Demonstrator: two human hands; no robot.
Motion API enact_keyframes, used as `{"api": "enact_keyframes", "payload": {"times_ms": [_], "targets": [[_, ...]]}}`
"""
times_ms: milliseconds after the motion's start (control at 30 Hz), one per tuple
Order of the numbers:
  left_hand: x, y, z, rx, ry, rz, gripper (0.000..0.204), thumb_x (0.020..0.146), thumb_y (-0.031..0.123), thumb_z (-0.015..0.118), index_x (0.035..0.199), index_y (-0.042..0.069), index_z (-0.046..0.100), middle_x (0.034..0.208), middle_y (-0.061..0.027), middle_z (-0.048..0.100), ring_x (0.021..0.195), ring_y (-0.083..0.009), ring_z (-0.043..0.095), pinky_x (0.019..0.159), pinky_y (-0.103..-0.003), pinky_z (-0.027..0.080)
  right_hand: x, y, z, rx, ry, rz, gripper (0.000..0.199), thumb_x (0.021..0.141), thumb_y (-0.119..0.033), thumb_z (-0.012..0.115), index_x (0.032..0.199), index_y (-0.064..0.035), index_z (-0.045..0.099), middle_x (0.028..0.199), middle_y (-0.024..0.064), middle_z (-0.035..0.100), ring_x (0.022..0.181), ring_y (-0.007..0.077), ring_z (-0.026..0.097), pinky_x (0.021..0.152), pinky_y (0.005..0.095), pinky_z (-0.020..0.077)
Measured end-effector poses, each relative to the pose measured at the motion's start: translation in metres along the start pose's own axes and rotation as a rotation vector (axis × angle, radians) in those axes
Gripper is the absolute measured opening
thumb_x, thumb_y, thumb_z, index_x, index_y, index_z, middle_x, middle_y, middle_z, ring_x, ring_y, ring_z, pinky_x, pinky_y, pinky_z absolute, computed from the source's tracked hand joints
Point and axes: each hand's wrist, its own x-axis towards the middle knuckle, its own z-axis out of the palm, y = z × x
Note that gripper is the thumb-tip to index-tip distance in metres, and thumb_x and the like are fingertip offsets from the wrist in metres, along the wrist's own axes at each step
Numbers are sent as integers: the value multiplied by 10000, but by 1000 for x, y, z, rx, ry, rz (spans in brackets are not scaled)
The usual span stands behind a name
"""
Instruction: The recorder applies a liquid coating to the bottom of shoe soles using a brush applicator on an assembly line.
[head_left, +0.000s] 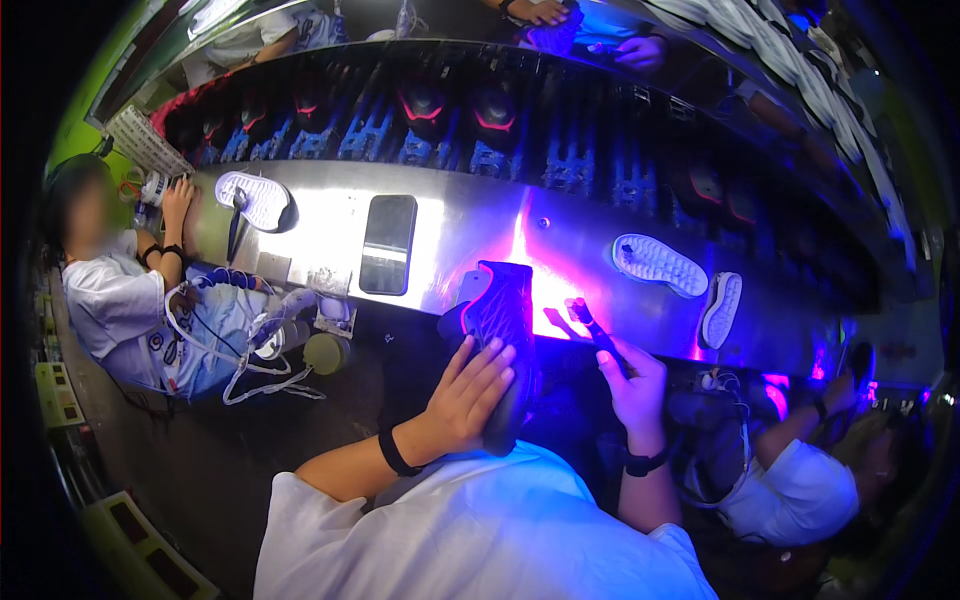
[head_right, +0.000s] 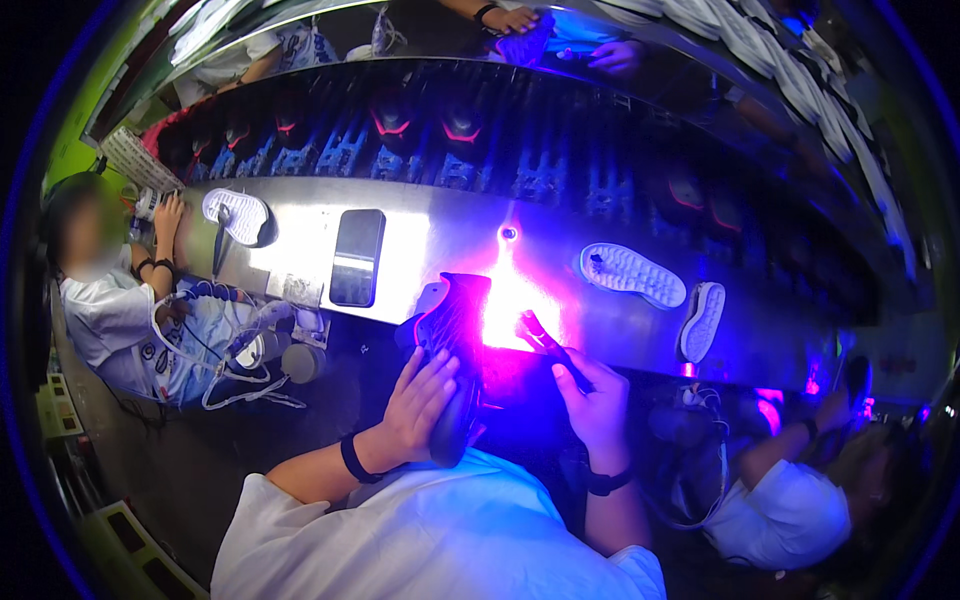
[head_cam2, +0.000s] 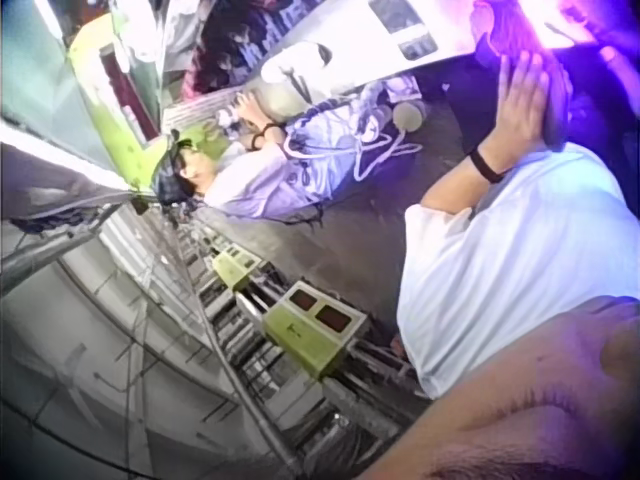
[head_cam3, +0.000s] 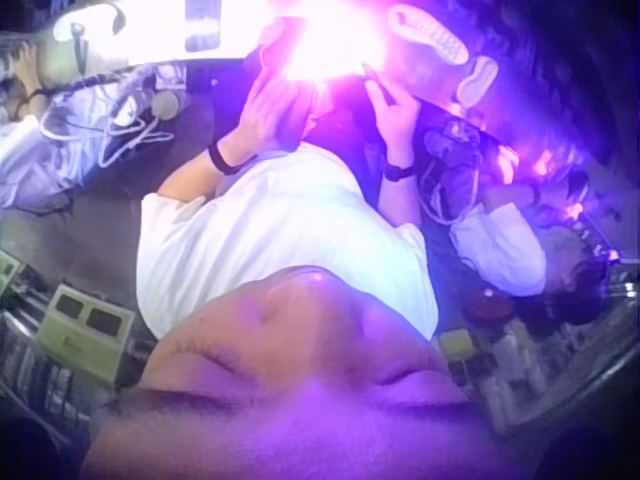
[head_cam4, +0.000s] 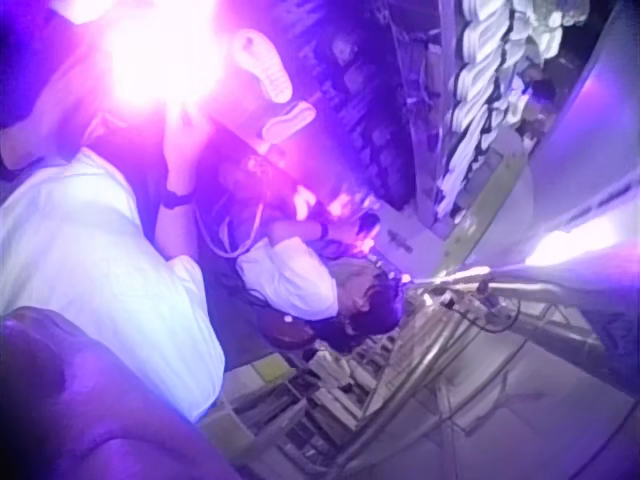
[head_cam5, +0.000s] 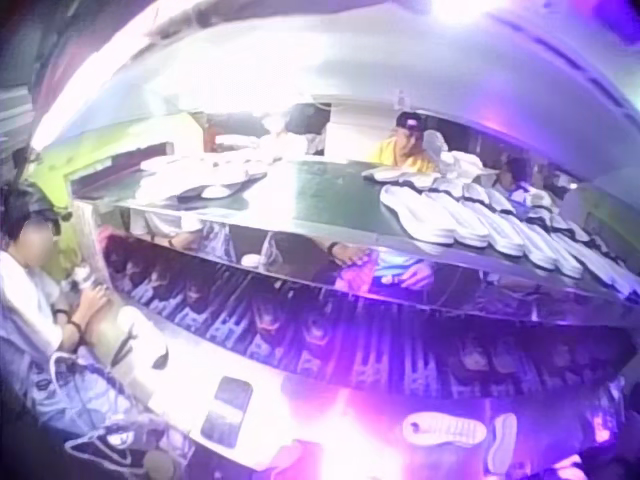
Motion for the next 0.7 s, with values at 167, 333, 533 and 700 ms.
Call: {"api": "enact_keyframes", "payload": {"times_ms": [167,333,533,700], "targets": [[-24,-9,6,38,-53,96,503,881,110,697,1337,6,512,1420,-239,574,1345,-410,550,1135,-673,353,25,1,19,-82,-80,36,324,938,-153,740,1224,-2,719,974,115,764,899,166,703,821,316,535],[-26,-14,1,39,-133,152,502,917,142,670,1368,14,488,1429,-228,572,1354,-392,547,1122,-657,385,41,6,32,33,-119,94,314,954,-135,720,1228,18,712,990,109,766,913,148,694,840,302,527],[-25,-15,-1,14,-146,167,505,931,162,646,1382,8,477,1448,-221,558,1365,-377,540,1131,-634,393,25,16,22,26,-201,145,328,949,-153,732,1219,31,710,1008,107,766,926,135,684,847,297,523],[-23,-17,-4,19,-177,177,508,931,151,632,1390,3,472,1453,-224,551,1370,-379,533,1136,-618,399,9,16,22,10,-219,62,405,953,-215,742,1278,20,687,830,2,660,756,75,589,701,247,470]]}}
